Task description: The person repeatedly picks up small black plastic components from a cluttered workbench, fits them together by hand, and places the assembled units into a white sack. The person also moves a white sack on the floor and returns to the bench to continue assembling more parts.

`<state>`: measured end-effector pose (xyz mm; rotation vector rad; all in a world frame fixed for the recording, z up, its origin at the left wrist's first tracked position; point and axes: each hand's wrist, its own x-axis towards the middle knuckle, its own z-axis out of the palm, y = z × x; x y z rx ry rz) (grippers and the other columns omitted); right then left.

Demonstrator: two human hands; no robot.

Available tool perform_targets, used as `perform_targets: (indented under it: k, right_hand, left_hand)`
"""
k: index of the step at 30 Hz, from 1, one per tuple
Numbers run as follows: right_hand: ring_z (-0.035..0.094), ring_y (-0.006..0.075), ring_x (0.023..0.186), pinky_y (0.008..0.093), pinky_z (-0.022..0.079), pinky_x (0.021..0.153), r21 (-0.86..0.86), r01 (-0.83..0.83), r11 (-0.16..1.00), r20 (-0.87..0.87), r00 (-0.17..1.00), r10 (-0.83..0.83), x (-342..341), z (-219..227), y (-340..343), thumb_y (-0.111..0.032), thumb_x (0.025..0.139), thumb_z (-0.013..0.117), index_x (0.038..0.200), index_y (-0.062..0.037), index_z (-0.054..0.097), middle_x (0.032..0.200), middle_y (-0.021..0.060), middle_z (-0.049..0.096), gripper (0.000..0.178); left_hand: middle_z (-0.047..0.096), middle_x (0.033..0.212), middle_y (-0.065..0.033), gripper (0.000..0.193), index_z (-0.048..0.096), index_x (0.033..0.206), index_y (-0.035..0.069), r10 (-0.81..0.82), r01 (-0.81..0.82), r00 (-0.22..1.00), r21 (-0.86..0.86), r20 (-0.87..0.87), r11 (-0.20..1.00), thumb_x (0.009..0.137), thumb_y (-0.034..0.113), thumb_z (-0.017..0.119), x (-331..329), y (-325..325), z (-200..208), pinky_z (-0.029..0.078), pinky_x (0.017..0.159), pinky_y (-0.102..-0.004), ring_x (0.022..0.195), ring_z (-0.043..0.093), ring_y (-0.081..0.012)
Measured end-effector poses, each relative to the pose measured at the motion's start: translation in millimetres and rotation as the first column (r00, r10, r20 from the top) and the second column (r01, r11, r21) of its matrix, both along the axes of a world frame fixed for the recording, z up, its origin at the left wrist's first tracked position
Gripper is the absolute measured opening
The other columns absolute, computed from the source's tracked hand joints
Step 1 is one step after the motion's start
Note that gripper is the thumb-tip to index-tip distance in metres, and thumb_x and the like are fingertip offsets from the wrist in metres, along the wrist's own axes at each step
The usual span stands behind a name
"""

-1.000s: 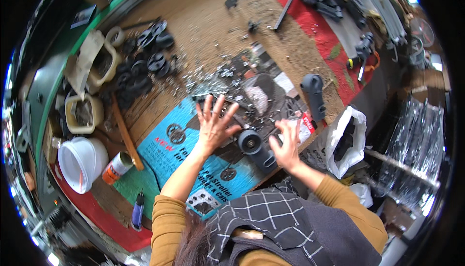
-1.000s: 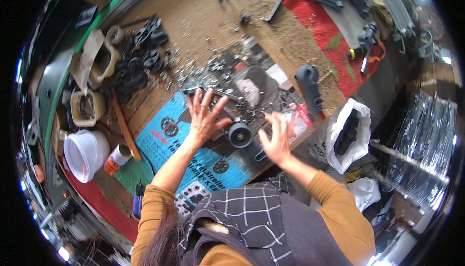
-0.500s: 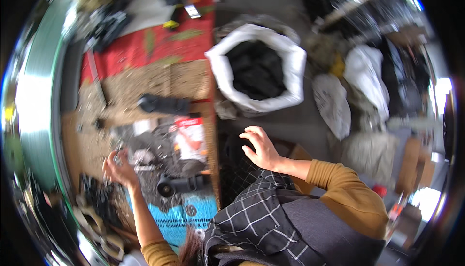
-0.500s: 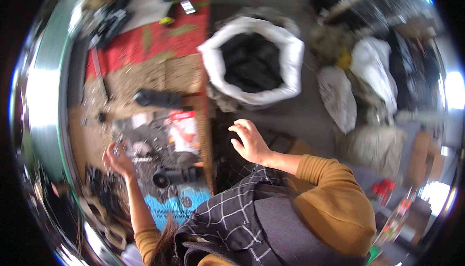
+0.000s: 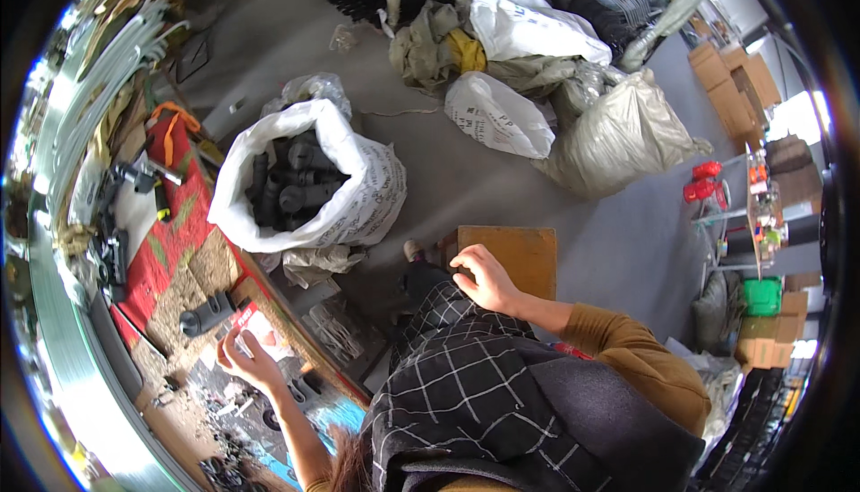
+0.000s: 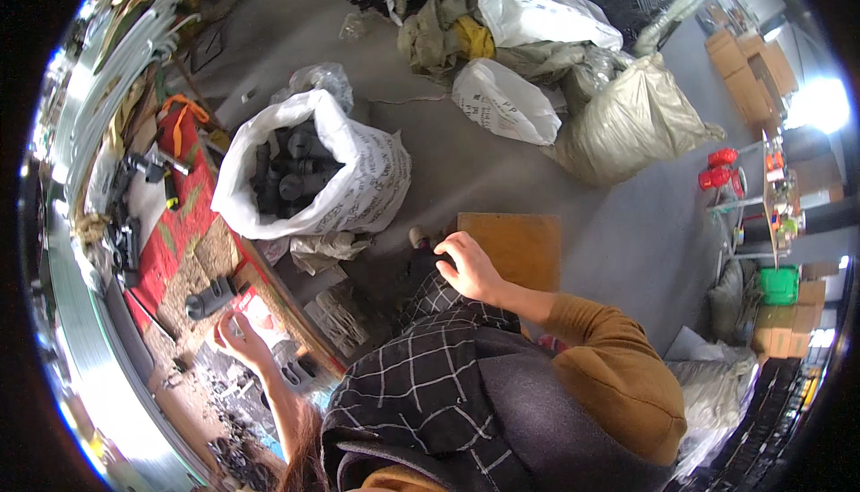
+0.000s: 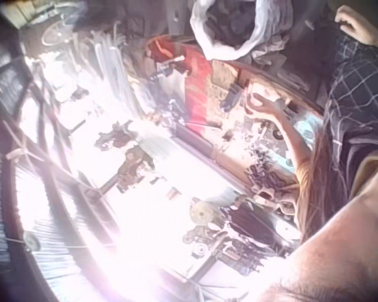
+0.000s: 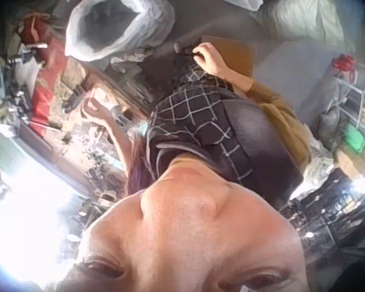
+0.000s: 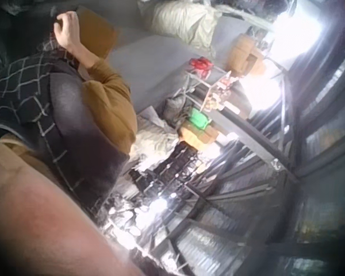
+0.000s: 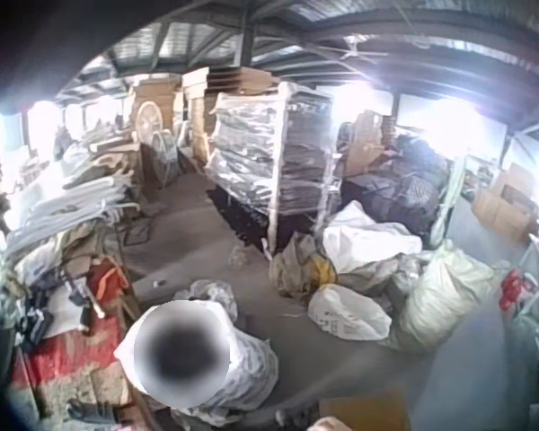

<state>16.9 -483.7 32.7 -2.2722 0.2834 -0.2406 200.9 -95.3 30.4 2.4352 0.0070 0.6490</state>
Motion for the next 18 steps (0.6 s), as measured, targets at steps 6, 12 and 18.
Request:
perform_targets:
  k: [6,12,18]
  right_hand:
    - [0.058,0.0316,0.087,0.0379,0.048,0.078,0.124,0.171,0.977,-0.102,0.982,-0.159,-21,-11,-54,-0.009,0.078,0.066,0.094,-0.0049,0.059,0.094,0.0124,0.057,0.018]
    - [0.059,0.0336,0.079,0.0411,0.048,0.071,-0.055,0.338,0.94,-0.089,0.936,-0.342,24,-66,-197,-0.011,0.08,0.064,0.079,-0.0032,0.061,0.078,0.0148,0.061,0.008]
    - [0.06,0.0254,0.077,0.038,0.048,0.07,0.263,0.805,0.532,-0.468,0.589,-0.659,95,-224,-450,-0.029,0.085,0.066,0.092,-0.0039,0.065,0.084,0.0087,0.064,0.026]
  left_hand:
    - [0.047,0.118,-0.01,0.016,0.061,0.103,0.006,-0.231,0.207,0.966,-0.185,-0.119,0.961,0.088,0.013,0.062,30,-100,11,0.045,0.077,-0.0319,0.098,0.05,-0.0209]
    - [0.046,0.114,-0.0076,0.014,0.06,0.101,0.005,-0.503,0.446,0.854,-0.312,-0.133,0.839,0.087,0.007,0.062,70,-242,17,0.044,0.071,-0.0269,0.098,0.049,-0.0168]
    - [0.051,0.111,-0.0087,0.016,0.059,0.099,0.005,-0.545,0.428,0.756,-0.356,-0.362,0.831,0.084,0.007,0.063,110,-423,-25,0.045,0.071,-0.0273,0.095,0.05,-0.0187]
